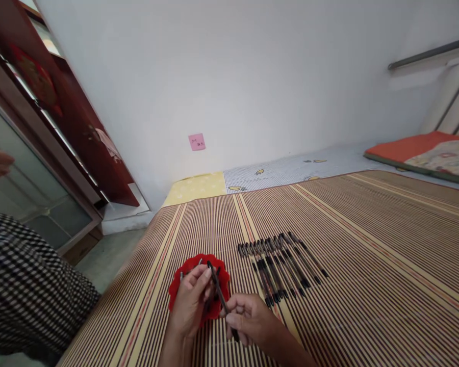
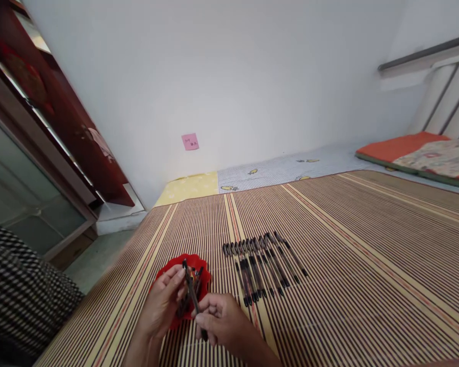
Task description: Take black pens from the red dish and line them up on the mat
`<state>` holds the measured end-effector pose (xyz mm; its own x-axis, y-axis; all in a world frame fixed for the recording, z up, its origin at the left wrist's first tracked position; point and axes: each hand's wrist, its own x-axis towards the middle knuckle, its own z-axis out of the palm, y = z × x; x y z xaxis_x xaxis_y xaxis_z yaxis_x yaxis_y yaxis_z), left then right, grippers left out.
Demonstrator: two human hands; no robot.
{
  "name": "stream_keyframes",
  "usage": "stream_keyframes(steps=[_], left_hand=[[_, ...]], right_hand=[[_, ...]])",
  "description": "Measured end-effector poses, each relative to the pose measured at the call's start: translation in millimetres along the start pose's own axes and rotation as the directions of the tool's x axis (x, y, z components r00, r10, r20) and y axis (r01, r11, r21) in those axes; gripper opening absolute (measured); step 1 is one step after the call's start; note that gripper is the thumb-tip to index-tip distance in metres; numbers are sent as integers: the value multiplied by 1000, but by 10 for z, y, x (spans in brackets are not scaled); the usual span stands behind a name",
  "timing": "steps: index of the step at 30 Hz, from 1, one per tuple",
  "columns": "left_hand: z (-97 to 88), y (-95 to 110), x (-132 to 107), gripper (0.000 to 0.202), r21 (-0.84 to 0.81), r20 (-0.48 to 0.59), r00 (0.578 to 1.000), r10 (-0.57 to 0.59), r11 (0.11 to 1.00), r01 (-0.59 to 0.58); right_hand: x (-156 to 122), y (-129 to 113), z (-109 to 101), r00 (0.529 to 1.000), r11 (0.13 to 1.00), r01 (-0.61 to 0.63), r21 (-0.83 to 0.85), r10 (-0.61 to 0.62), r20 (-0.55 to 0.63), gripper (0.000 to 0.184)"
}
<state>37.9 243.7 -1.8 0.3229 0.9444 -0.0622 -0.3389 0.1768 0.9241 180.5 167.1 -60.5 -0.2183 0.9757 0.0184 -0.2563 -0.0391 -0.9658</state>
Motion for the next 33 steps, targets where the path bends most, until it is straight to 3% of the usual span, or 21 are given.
stream_keyframes(steps=[4,12,17,22,24,27,29,33], left_hand=[[-44,-36,10,32,-180,-104,995,8,983,-27],[-267,-90,70,25,-440,-192,981,-23,896,-65],[-334,-104,82,13,-449,-241,970,-26,889,-88],[-286,-125,79,14,-395,-279,960,-37,915,-79],[-238,-137,66,18,-360,-297,954,-49,931,-64],[-149,-160,35,25,-293,-284,957,-58,956,-29],[-87,-181,13,31,-249,-275,959,-63,968,-8],[10,-229,-15,37,-169,-253,967,-40,986,-3]], right_hand=[[-28,-38,-7,998,998,-51,-41,50,-25,12],[-47,-36,-12,997,993,-82,-81,81,-11,10],[-30,-48,-2,996,997,-54,-57,50,-69,13],[13,34,-151,964,965,-49,-258,-22,-265,7],[13,73,-276,924,902,-64,-427,-109,-367,12],[-6,99,-439,860,710,-197,-676,-206,-467,29],[-17,95,-485,851,606,-283,-744,-198,-485,28],[-15,84,-456,850,484,-366,-794,-173,-498,20]])
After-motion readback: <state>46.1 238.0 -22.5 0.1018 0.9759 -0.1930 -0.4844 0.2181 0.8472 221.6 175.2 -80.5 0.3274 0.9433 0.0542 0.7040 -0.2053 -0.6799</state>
